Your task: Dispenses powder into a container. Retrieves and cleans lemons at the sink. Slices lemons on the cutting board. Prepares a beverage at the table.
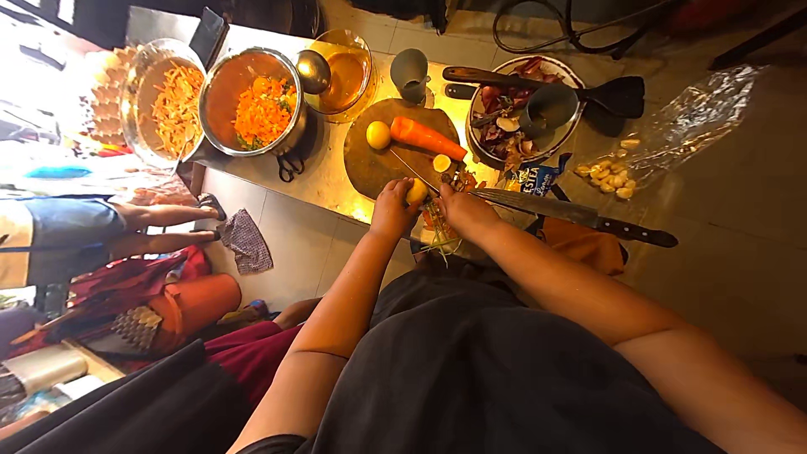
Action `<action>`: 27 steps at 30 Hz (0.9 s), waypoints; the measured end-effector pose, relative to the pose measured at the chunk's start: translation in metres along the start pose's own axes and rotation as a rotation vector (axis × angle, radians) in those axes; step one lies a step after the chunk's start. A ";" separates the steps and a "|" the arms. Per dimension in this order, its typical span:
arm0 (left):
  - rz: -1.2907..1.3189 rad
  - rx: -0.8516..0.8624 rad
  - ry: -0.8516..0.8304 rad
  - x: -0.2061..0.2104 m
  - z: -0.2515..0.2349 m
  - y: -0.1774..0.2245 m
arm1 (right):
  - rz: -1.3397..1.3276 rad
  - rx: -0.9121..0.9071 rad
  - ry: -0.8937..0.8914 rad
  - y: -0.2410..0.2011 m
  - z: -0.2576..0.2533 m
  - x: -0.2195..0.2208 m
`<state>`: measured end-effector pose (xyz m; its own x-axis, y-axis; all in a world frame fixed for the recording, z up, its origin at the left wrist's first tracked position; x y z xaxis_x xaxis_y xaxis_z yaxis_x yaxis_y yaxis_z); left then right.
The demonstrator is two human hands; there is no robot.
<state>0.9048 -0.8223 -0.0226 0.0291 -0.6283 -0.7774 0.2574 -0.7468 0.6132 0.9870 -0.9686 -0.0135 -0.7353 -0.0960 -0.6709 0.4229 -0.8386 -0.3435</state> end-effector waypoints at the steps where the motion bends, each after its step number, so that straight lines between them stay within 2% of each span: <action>1: -0.005 -0.005 -0.011 -0.001 -0.001 0.001 | -0.014 0.002 -0.007 -0.002 -0.003 -0.001; 8: -0.034 -0.046 -0.064 -0.004 -0.003 0.004 | -0.027 -0.019 -0.007 0.029 0.013 0.020; 13: -0.048 -0.026 -0.077 -0.001 -0.006 0.006 | -0.068 0.002 -0.072 0.024 -0.008 0.026; 18: 0.021 0.052 0.036 0.003 0.006 -0.009 | -0.079 0.057 -0.046 0.018 -0.005 0.029; 21: 0.226 0.171 0.182 0.009 0.021 -0.035 | -0.105 0.068 -0.058 0.034 0.012 0.031; 23: 0.313 0.189 0.229 0.012 0.027 -0.045 | -0.101 0.065 -0.043 0.040 0.026 0.027; 27: 0.237 0.157 0.225 0.012 0.028 -0.039 | 0.002 0.049 0.023 0.021 0.049 0.010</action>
<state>0.8683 -0.8068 -0.0513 0.2867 -0.7370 -0.6121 0.0673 -0.6219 0.7802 0.9628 -1.0138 0.0053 -0.7220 -0.0863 -0.6865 0.3976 -0.8638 -0.3096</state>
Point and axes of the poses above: each hand's wrist, its own z-axis away from the middle knuckle, its own x-axis out of the palm, y = z × x, the point moved 3 cm from there along -z, towards the middle knuckle, and after that the axes turned 9 degrees about x, right-handed, at the moved point
